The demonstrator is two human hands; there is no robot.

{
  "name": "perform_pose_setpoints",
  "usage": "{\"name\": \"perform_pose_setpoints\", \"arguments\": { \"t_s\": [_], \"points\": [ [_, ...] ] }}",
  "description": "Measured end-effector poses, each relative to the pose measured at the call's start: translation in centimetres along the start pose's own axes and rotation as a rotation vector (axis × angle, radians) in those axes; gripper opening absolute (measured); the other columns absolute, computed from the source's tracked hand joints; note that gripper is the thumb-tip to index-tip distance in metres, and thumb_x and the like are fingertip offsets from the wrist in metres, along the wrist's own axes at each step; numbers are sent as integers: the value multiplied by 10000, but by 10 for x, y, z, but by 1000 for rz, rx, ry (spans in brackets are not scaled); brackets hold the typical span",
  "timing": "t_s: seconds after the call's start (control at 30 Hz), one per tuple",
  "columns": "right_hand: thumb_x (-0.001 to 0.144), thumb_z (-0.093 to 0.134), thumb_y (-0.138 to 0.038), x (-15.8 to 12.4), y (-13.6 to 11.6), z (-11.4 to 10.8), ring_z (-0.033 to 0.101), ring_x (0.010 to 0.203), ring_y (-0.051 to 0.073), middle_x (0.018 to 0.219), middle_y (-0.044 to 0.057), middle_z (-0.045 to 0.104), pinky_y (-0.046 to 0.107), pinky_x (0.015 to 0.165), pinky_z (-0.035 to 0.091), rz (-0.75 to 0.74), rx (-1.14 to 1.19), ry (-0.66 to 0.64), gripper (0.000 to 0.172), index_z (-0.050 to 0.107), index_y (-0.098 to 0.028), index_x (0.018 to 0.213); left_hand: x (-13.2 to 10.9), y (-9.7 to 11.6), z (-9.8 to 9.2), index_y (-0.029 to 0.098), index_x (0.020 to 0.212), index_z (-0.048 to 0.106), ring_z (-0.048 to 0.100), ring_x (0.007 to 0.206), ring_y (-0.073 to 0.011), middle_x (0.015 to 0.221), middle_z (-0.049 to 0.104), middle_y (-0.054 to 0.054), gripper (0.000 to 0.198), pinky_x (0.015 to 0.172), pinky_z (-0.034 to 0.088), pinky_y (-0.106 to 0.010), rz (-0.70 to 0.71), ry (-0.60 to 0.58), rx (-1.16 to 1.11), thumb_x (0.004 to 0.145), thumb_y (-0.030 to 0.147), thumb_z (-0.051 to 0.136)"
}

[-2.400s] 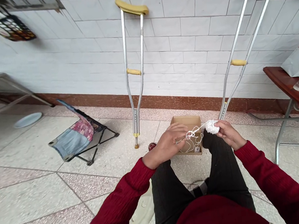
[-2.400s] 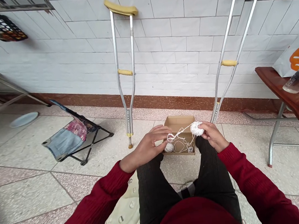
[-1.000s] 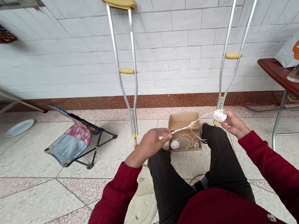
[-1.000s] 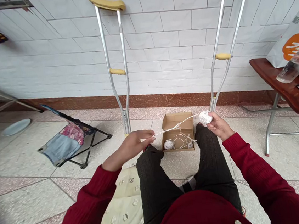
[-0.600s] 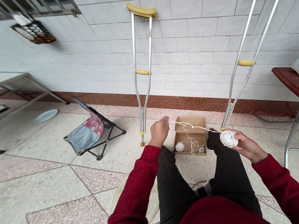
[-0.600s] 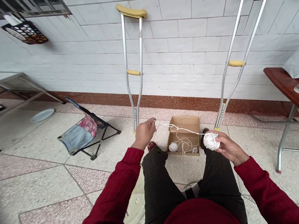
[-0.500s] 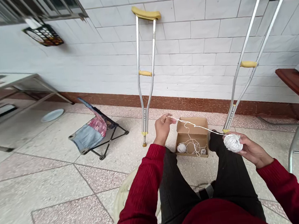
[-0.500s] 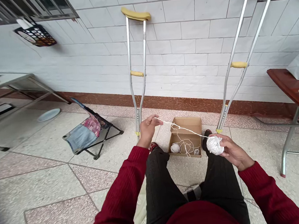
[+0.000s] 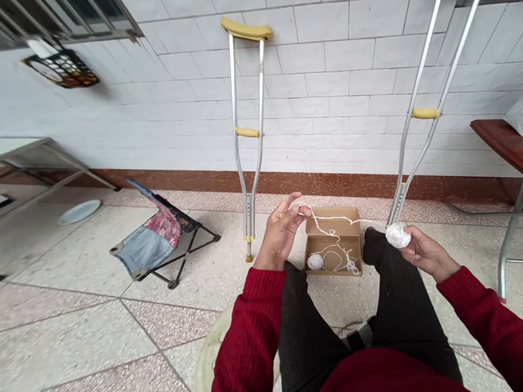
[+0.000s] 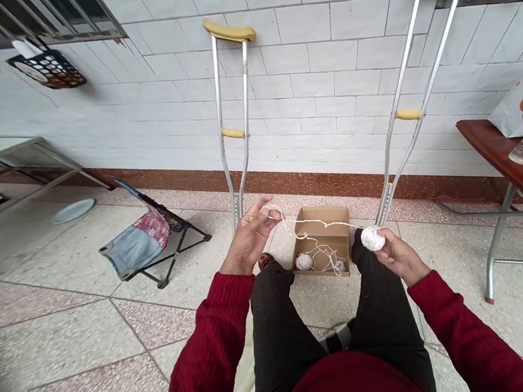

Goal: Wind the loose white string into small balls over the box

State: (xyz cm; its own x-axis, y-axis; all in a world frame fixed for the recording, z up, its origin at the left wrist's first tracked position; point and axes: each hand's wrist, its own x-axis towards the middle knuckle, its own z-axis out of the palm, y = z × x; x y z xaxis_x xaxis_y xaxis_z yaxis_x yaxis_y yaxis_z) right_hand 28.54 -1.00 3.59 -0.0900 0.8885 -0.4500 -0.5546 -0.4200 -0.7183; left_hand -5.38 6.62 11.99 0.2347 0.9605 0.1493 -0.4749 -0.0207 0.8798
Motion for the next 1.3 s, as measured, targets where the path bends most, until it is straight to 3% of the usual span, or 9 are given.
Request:
{"name": "perform_pose_setpoints", "arguments": {
  "t_s": [0.2, 0.33, 0.47, 0.63, 0.77, 1.03, 1.1, 1.23, 1.3],
  "points": [
    [712, 654, -289, 13, -42, 1, 318, 323, 43, 578, -34, 581, 144, 246, 214, -148, 17, 32, 190, 555, -191, 842, -29, 31, 13, 166, 1273, 516, 652, 866, -198, 848, 723, -57, 402, 939, 454, -388, -73, -274, 644, 912, 341, 544],
    [709, 657, -258, 20, -63, 7, 323, 331, 40, 566, -45, 567, 136, 248, 205, -176, -7, 29, 169, 537, -194, 808, -51, 34, 32, 210, 1051, 652, 611, 1089, -200, 1059, 703, -50, 252, 1128, 310, -474, 187, -558, 1211, 948, 205, 423],
    [728, 635, -248, 21, -81, 17, 295, 326, 33, 587, -37, 588, 137, 241, 174, -230, -24, 34, 143, 549, -191, 827, -66, 2, 26, 196, 1108, 646, 439, 1342, -229, 1046, 704, -70, 306, 1206, 150, -529, 489, -836, 1618, 905, 77, 451],
    [729, 657, -242, 12, -103, 32, 336, 352, 33, 633, -19, 598, 148, 254, 181, -321, -70, -26, 184, 578, -164, 876, -64, -55, -16, 161, 928, 724, 378, 1394, -298, 1181, 677, -112, 212, 1224, 134, -525, 661, -1040, 1895, 805, 48, 593],
    [734, 657, -267, 5, -125, 41, 336, 368, 36, 629, -21, 588, 151, 265, 169, -403, -84, -30, 177, 568, -170, 851, -57, -67, -30, 209, 1039, 741, 305, 1436, -302, 1291, 633, -104, 336, 1233, 148, -516, 686, -1064, 1900, 768, 63, 606],
    [708, 679, -266, 5, -134, 47, 336, 369, 29, 610, -18, 578, 154, 280, 140, -452, -127, -9, 182, 577, -157, 812, -52, -53, -16, 177, 1143, 680, 323, 1429, -277, 1433, 514, -87, 350, 1215, 187, -510, 697, -1054, 1809, 871, 64, 492],
    [694, 693, -259, 3, -127, 56, 336, 374, 30, 595, -7, 577, 158, 284, 131, -443, -208, -46, 185, 601, -138, 799, -40, -47, -7, 207, 1149, 671, 416, 1372, -265, 1373, 571, -73, 357, 1196, 204, -536, 592, -913, 1715, 881, 69, 479],
    [681, 702, -198, -7, -122, 80, 362, 422, 30, 651, 16, 613, 150, 306, 165, -418, -423, -118, 233, 670, -103, 891, 5, -27, 34, 201, 1255, 603, 544, 1239, -237, 1302, 623, -94, 339, 1123, 339, -498, 382, -409, 1293, 958, 247, 444],
    [682, 699, -177, -14, -122, 92, 372, 441, 27, 667, 7, 615, 141, 324, 196, -400, -508, -153, 278, 687, -106, 950, 27, -20, 61, 199, 1281, 582, 528, 1254, -227, 1344, 593, -87, 364, 1100, 375, -440, 312, -397, 1029, 954, 305, 464]
  ]
}}
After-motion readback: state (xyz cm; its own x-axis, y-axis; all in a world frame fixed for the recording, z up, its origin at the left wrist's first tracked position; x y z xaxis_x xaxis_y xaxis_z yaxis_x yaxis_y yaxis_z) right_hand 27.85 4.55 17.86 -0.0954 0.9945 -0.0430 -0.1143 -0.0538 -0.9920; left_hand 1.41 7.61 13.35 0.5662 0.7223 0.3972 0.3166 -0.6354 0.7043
